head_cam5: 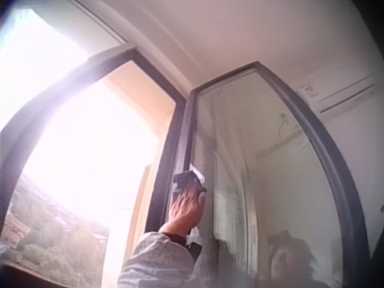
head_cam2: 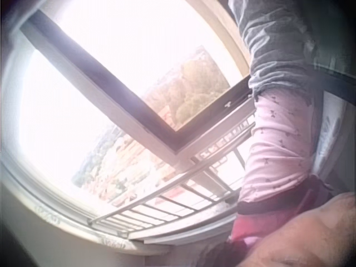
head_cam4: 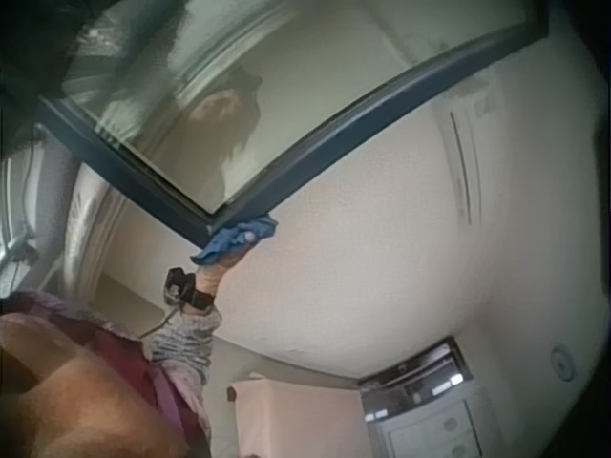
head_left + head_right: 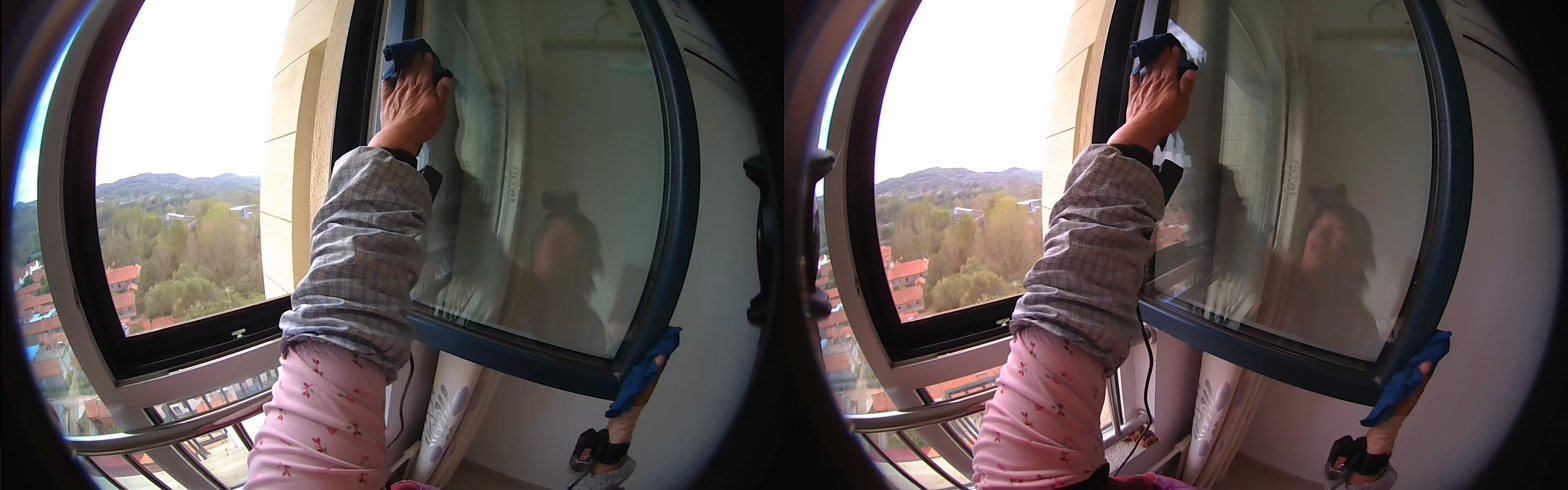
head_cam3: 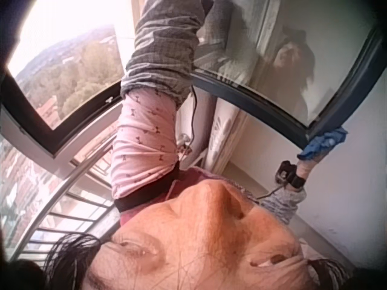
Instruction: The person cleans a curved window pane using a blue cloth. They wipe the glass surface and the frame repeatedly, moving the cloth across different sections of the window.
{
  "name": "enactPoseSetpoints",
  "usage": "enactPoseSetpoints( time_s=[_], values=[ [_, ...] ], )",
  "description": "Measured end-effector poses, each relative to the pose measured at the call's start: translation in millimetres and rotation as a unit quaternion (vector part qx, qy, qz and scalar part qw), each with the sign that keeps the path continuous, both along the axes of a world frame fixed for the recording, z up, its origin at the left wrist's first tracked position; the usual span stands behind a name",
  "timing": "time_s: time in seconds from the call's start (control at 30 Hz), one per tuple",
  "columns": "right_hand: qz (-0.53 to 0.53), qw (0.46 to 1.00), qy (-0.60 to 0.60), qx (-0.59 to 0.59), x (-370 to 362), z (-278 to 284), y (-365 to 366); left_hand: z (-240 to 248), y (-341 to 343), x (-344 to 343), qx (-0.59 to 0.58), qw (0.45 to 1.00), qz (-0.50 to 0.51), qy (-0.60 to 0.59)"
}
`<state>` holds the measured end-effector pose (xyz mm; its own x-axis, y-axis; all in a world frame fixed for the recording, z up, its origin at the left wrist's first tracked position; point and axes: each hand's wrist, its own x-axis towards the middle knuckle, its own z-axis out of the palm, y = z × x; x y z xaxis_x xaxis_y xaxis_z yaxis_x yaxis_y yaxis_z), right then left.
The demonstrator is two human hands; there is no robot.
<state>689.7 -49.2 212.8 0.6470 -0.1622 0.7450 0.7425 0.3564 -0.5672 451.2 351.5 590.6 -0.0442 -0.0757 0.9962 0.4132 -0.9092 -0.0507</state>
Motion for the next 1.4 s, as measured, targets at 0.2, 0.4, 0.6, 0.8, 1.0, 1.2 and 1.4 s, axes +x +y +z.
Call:
enactPoseSetpoints(
  time_s=[0.2,0.4,0.6,0.8,1.0,1.2,1.4],
  values=[
    [0.048,0.998,0.009,0.045,-9,13,5,-8,-70,38,0.014,0.997,-0.078,0.019],
    [-0.004,1.0,0.018,0.007,-12,16,-1,-34,-148,90,0.167,0.969,-0.157,0.089],
    [0.092,0.994,0.06,0.02,2,10,3,-22,-37,3,-0.062,0.998,-0.022,0.022],
    [0.077,0.993,0.072,0.048,1,7,14,-14,-39,30,-0.051,0.998,-0.035,-0.027],
    [0.139,0.985,0.076,0.065,-15,14,10,7,-165,113,0.124,0.983,-0.137,0.017],
    [0.096,0.994,0.045,0.023,-26,21,10,-61,-257,139,0.233,0.95,-0.173,0.116],
    [0.126,0.989,0.064,0.048,-31,29,10,-47,-210,106,0.236,0.961,-0.077,0.123]
  ],
)
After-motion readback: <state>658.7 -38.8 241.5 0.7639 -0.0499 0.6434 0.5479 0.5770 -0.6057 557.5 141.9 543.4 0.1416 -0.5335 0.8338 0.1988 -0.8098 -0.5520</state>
